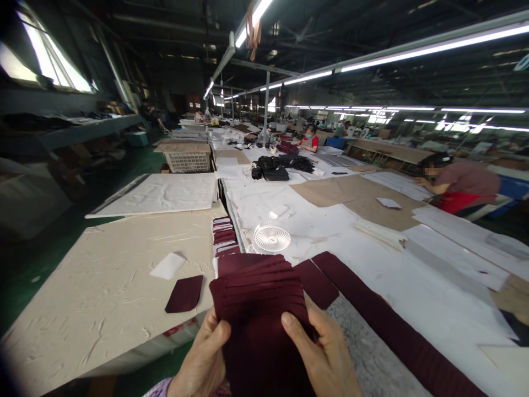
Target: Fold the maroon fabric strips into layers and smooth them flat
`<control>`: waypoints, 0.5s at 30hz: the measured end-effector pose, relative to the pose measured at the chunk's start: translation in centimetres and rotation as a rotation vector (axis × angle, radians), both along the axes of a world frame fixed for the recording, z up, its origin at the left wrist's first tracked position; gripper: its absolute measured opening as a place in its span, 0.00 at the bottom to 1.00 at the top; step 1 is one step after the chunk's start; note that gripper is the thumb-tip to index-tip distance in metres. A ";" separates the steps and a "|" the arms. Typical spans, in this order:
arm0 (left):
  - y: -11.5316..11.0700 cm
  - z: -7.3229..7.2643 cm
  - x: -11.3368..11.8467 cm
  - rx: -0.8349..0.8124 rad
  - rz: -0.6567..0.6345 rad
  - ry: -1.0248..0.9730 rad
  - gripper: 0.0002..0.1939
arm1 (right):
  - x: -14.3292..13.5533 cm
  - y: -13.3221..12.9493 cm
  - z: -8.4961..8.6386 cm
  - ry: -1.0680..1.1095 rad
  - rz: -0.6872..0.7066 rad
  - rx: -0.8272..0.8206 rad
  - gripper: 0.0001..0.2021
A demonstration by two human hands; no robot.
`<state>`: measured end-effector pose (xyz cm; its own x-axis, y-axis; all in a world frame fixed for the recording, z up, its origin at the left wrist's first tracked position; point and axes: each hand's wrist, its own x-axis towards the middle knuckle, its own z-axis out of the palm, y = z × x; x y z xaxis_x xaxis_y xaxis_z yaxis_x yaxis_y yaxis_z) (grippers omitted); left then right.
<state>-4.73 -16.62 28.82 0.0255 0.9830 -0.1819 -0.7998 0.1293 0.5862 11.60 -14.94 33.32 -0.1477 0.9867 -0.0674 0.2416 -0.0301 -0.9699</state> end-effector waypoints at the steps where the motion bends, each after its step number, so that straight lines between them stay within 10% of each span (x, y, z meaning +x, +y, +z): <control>1: 0.1 0.4 0.1 -0.009 -0.012 0.021 0.24 | -0.1 0.0 0.0 0.001 -0.002 0.000 0.20; 15: 0.4 0.7 -0.8 -0.007 -0.162 0.200 0.18 | 2.0 1.7 -2.2 0.004 0.003 0.261 0.15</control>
